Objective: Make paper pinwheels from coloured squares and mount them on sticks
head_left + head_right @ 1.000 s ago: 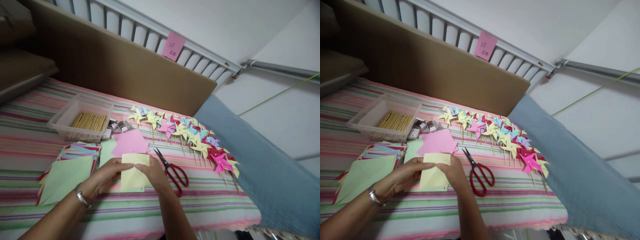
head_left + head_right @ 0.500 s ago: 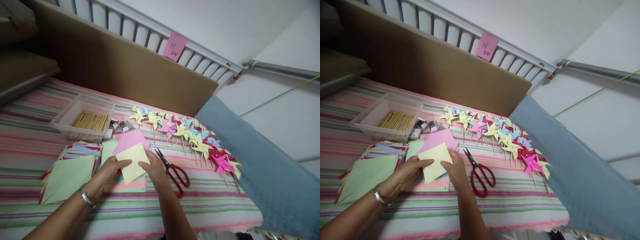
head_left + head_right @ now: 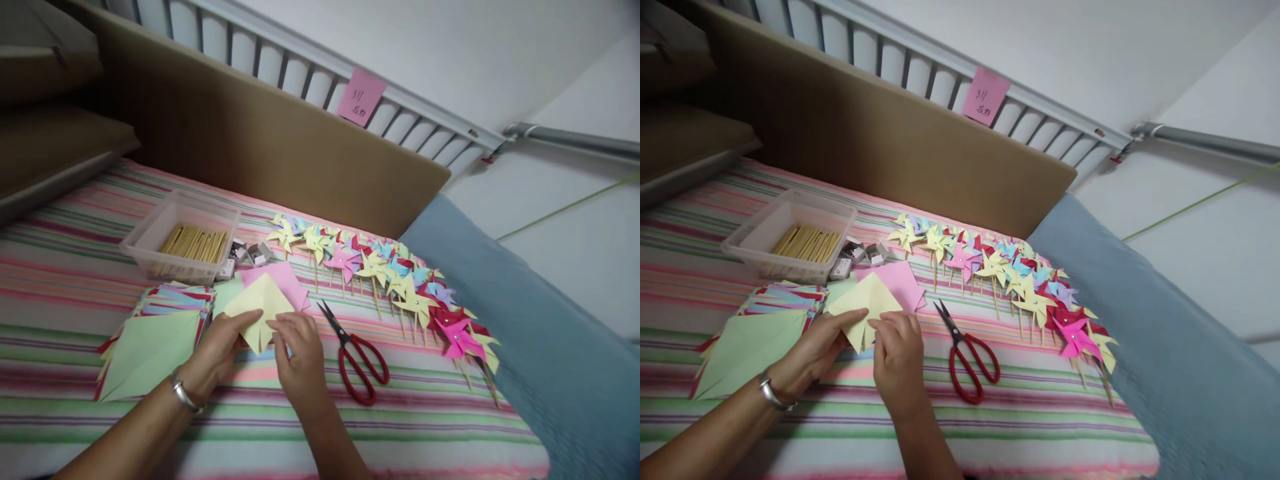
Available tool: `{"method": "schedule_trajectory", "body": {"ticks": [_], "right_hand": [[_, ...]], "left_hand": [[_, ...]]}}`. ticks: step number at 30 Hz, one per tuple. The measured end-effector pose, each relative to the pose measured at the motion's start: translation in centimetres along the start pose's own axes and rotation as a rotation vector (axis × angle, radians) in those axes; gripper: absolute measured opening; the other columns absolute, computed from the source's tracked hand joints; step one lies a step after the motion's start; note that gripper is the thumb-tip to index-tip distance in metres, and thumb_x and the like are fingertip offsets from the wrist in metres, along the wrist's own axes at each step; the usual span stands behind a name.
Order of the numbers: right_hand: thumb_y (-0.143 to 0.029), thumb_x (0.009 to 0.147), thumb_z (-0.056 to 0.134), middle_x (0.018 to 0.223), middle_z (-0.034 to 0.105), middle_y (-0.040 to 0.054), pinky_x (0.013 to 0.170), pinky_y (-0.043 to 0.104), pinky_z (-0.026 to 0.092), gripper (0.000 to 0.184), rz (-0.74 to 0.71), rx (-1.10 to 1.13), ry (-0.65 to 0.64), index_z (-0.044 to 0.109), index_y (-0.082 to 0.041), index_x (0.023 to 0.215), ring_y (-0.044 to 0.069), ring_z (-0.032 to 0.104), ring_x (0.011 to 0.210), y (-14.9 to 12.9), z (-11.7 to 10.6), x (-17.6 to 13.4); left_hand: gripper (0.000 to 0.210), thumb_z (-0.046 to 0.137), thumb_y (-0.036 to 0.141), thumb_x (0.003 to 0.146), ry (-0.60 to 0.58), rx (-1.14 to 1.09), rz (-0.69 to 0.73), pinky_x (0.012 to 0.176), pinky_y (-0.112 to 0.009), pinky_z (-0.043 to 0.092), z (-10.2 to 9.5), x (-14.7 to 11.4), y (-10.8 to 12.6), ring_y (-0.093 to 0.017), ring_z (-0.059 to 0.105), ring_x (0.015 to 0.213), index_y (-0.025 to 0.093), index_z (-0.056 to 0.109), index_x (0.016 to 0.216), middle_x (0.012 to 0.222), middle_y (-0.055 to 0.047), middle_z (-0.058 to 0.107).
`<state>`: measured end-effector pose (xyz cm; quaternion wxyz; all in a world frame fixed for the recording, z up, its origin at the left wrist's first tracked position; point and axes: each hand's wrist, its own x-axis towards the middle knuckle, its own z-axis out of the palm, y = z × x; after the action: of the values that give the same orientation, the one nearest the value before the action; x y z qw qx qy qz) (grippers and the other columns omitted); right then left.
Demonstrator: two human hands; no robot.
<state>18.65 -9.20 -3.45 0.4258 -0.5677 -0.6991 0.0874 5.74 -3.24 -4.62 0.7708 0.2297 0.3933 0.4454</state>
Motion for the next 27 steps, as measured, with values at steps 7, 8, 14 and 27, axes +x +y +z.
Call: {"method": "schedule_trajectory", "body": {"ticks": [7, 8, 14, 27], "right_hand": [[-0.004, 0.079, 0.048, 0.108, 0.058, 0.008, 0.09, 0.042, 0.039, 0.033, -0.058, -0.047, -0.138, 0.064, -0.023, 0.101, 0.023, 0.047, 0.105, -1.0, 1.4, -0.5], [-0.005, 0.079, 0.049, 0.106, 0.059, 0.0079, 0.088, 0.041, 0.04, 0.03, -0.056, -0.045, -0.131, 0.064, -0.023, 0.097, 0.023, 0.048, 0.102, -1.1, 1.5, -0.6], [-0.01, 0.082, 0.052, 0.091, 0.062, 0.0067, 0.08, 0.036, 0.041, 0.018, -0.03, -0.004, -0.132, 0.065, -0.021, 0.087, 0.021, 0.052, 0.09, -1.1, 1.8, -0.6], [-0.019, 0.075, 0.06, 0.068, 0.059, -0.0007, 0.062, 0.025, 0.042, 0.008, 0.451, 0.326, 0.012, 0.062, -0.02, 0.068, 0.014, 0.054, 0.066, -0.3, 1.6, 0.2]], "left_hand": [[0.018, 0.077, 0.024, 0.059, 0.002, -0.031, 0.03, 0.054, -0.026, 0.044, -0.3, 0.0, 0.1, -0.015, 0.059, 0.057, 0.011, 0.067, 0.069, 0.063, -0.003, 0.067], [0.018, 0.076, 0.024, 0.059, -0.005, -0.039, 0.03, 0.056, -0.026, 0.045, -0.2, 0.0, 0.1, -0.016, 0.059, 0.059, 0.011, 0.068, 0.069, 0.065, -0.004, 0.068], [0.015, 0.075, 0.022, 0.06, -0.026, -0.04, 0.047, 0.054, -0.025, 0.045, -0.2, 0.0, 0.0, -0.016, 0.059, 0.06, 0.011, 0.068, 0.069, 0.067, -0.004, 0.068], [0.02, 0.073, 0.03, 0.062, -0.024, 0.174, 0.003, 0.056, -0.028, 0.043, -0.2, -0.2, -0.7, -0.017, 0.058, 0.058, 0.012, 0.069, 0.066, 0.061, -0.005, 0.065]]}}
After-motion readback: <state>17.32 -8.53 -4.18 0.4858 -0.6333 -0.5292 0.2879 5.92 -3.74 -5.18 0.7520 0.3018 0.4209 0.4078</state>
